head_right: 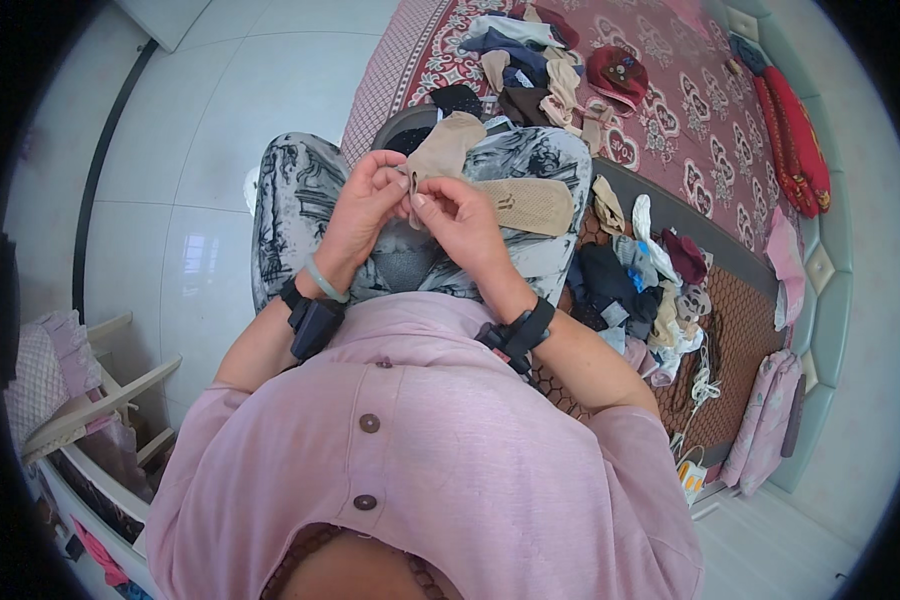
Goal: The person folds several pairs of socks, including black, grey, and tan colored ones, while sitting on a bed covered with laundry.
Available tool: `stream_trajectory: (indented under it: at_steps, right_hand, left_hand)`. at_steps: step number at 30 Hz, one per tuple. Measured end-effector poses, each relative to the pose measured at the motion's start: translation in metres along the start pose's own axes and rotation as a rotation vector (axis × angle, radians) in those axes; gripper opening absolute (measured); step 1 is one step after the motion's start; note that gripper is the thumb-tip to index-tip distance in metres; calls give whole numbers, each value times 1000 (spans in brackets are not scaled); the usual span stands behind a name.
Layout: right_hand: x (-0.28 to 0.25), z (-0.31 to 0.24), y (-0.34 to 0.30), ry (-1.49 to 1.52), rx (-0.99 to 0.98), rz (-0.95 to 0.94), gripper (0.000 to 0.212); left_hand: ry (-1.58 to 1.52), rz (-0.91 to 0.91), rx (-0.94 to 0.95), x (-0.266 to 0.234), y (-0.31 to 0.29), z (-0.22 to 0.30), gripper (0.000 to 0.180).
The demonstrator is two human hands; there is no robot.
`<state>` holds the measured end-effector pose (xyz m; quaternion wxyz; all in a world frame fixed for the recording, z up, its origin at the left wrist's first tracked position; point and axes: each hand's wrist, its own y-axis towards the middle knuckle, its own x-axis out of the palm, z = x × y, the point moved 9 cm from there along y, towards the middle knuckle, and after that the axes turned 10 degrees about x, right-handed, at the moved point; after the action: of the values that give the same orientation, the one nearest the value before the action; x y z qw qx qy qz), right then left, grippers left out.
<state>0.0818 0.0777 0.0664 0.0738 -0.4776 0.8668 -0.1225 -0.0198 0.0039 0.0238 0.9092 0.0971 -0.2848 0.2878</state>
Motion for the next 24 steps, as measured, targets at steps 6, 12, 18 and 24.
stream_trajectory:
  at_steps: [6, 12, 18, 24]
  right_hand:
    - [-2, 7, 4, -18, 12, 15, 11]
    - [-7, 14, 8, -10, 47, 53, 14]
    - [-17, 11, 18, -64, -36, 187, 13]
    - [-22, 16, 18, 111, 30, 190, 9]
  left_hand:
    - [59, 14, 14, 1, -1, 2, 26]
    - [146, -68, 40, 6, 0, 3, 19]
    - [342, -142, 113, 23, -3, 5, 19]
    - [-36, -29, -70, -6, 1, -22, 20]
